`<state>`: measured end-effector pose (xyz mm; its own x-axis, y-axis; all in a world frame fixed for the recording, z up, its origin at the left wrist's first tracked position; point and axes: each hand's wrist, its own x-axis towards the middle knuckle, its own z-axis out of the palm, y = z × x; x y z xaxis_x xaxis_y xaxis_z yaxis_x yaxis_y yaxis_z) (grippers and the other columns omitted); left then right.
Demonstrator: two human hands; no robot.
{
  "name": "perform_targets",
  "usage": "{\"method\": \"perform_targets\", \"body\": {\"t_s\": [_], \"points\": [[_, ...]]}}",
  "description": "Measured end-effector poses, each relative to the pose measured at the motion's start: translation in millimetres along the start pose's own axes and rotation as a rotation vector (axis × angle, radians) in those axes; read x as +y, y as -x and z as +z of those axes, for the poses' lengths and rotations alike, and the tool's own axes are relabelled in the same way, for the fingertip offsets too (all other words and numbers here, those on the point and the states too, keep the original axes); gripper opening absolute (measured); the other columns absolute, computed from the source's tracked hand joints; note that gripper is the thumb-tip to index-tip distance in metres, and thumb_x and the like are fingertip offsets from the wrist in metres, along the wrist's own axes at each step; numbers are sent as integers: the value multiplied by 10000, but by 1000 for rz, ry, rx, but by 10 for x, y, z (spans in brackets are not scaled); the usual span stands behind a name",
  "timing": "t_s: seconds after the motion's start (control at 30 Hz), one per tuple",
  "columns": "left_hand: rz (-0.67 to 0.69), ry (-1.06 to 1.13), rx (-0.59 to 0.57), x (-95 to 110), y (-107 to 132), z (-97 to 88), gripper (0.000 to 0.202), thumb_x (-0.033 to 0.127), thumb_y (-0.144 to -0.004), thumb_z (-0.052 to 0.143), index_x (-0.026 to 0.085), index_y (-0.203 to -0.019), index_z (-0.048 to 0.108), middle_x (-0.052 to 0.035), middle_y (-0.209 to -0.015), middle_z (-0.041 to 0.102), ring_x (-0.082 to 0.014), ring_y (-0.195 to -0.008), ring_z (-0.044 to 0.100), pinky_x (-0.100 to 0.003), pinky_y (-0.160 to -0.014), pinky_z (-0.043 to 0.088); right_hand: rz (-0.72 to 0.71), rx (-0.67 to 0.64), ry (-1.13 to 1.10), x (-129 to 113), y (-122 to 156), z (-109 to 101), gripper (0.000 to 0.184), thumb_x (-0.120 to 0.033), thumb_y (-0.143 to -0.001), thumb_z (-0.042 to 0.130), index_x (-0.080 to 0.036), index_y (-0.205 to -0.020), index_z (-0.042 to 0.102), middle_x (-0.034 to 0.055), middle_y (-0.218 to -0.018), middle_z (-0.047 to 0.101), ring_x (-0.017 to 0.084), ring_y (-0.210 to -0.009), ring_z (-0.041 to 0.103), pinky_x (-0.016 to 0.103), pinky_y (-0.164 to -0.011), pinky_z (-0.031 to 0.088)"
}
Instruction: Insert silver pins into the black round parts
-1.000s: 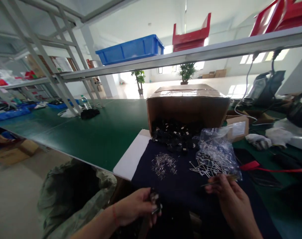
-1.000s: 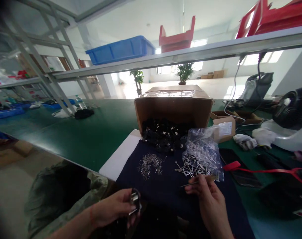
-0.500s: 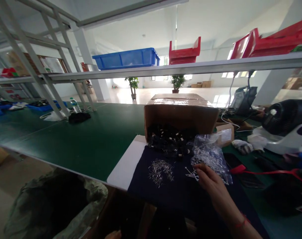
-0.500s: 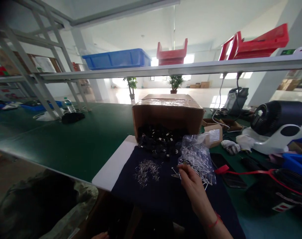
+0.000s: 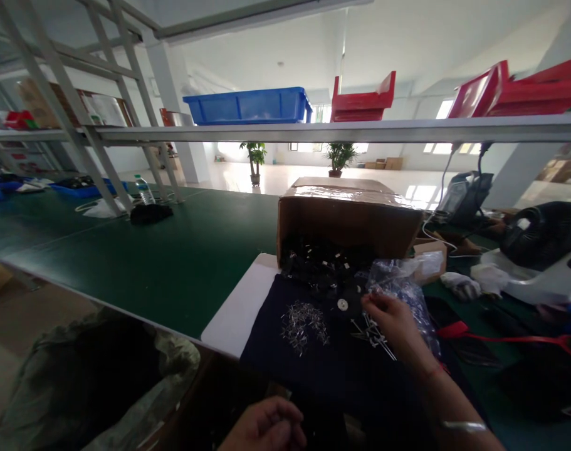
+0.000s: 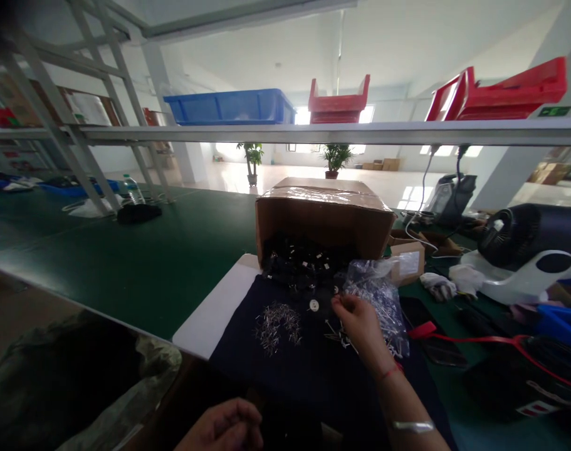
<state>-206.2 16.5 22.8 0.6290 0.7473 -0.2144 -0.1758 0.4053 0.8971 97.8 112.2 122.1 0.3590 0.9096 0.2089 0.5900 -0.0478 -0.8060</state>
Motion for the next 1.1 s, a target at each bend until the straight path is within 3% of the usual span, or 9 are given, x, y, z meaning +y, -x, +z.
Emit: {"method": "perform_targets", "body": {"t_s": [0.13,0.23,0.33,0.47,0.53,0.67,0.77,0.97,1.1], "points": [[49,216,30,408,-170,392,451,547,-860,664,137,-1049,667,-127,-919,718,-183,-717,678,-298,-649,495,16,-98,-315,-30,503,-39,375,-542,-765,706,-179,-849,748,7,-642,651,169,-584,590,264,-552,468],[-27,318,-68,529,-309,531,578,628,-845,629,101,-1075,684,-157,-931,719,-206,-741,690,-311,-652,526,-54,-361,-412,-149,807,-105,268,-448,-739,747,-184,-786,744,-15,-624,621,135,-557,538,229,-513,424],[-139,269,-213,512,-364,551,656,692,-755,685,78,-984,721,-138,-854,710,-201,-702,673,-319,-663,533,-216,-618,-275,-305,997,-215,130,-283,-809,655,-201,-788,753,0,-719,655,134,-618,571,219,-538,421],[-202,70,-314,400,-277,483,526,467,-597,903,103,-950,762,-65,-836,713,-122,-678,605,-237,-711,472,-327,-879,-203,-411,1168,-290,240,-85,-768,604,-235,-836,778,5,-843,689,137,-740,646,212,-619,449],[-248,52,-332,345,-202,451,513,384,-567,925,129,-985,771,-44,-873,724,-118,-711,603,-216,-715,444,-334,-948,-213,-389,1200,-260,243,-79,-762,638,-244,-860,787,8,-884,692,141,-770,656,212,-638,458],[-218,237,-280,247,-63,432,641,306,-569,911,134,-1158,729,-97,-1038,747,-179,-892,674,-248,-830,474,-358,-692,-130,-253,1064,-72,159,-206,-891,618,-241,-933,768,18,-860,663,153,-747,643,241,-635,466],[-106,450,-175,191,26,408,692,344,-600,899,130,-1226,694,-144,-1115,735,-209,-925,701,-277,-830,516,-495,-502,113,-175,849,139,212,-163,-933,559,-250,-981,747,15,-872,643,148,-735,639,254,-651,455],[44,592,-42,183,184,243,544,354,-746,818,144,-1232,689,-158,-1153,731,-204,-937,724,-248,-820,529,-897,-473,501,-233,520,465,233,-42,-872,640,-246,-907,747,19,-840,624,187,-803,605,285,-693,428],[56,619,-39,184,221,168,541,354,-758,809,137,-1238,684,-160,-1158,730,-207,-936,727,-249,-815,539,-1045,-578,566,-310,417,490,171,-72,-888,673,-231,-867,733,19,-842,618,193,-802,572,312,-712,409]]}}
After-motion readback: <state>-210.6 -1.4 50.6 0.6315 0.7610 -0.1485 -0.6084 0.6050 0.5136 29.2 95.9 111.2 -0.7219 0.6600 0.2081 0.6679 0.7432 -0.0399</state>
